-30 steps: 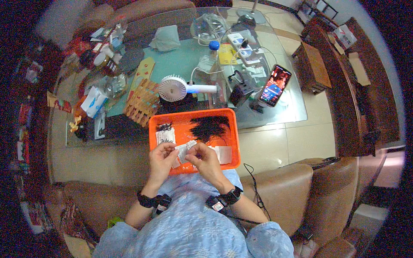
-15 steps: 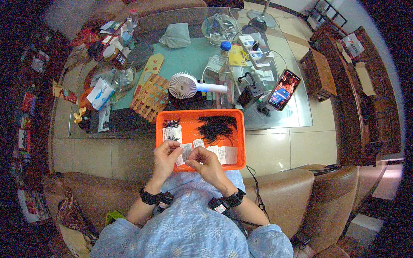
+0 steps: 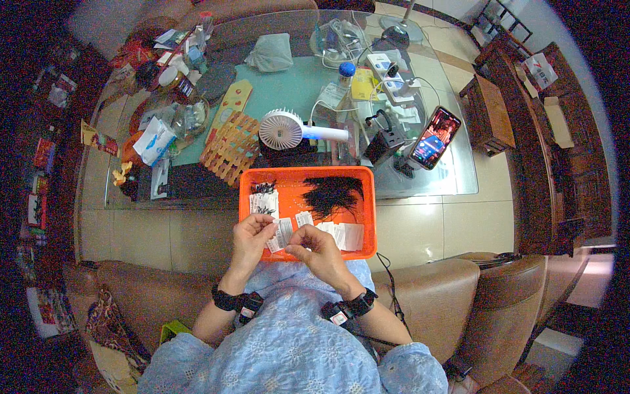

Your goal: The person sits on a sofa and repeatedly picks up small white strips and black hair bundles from an orange tray, attaching the hair to the strips by hand. The person works one item at a time, placing finished units back into the tray.

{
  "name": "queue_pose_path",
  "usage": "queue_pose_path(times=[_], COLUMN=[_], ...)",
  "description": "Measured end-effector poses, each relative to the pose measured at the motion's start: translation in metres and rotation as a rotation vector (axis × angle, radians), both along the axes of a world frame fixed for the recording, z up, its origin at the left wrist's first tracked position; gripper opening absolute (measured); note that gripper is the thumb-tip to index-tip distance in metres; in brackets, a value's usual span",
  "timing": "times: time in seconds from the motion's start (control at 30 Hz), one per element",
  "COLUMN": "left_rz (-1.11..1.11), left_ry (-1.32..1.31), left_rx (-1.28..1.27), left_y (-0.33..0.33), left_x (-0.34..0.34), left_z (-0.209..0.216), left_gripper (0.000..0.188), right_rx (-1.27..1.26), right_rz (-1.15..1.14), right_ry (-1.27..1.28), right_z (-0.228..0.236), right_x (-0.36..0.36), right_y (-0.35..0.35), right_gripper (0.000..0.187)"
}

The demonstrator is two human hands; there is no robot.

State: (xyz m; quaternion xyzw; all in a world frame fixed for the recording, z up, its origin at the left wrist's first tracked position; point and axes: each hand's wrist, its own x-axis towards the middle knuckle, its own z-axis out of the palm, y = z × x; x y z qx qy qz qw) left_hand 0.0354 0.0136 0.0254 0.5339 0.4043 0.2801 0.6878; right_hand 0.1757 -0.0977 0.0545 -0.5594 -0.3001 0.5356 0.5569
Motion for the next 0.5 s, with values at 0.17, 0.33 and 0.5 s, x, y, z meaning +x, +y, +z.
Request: queue_pose_path(times=[0.17,0.33,0.5], left_rz=[0.010,-0.046,-0.086], left_ry=[0.010,0.062,-0.068], left_rx=[0.009,0.066,-0.108], left_y=[0.000,-0.001,-0.008], left_x=[0.001,0.000,0.000], left_z=[0.002,0.007,0.011], left_gripper=[0.011,0.009,0.016], right_rx=[-0.003,-0.010,0.032], right_rz=[-0.015,-0.031,-0.082], right_ry=[0.032,0.007,-0.166], right_z=[-0.001,-0.004,-0.007], right_x=[0.001,0.003,-0.001], right_y=[0.000,-0.001,0.005], right_gripper=[0.009,0.009,0.008])
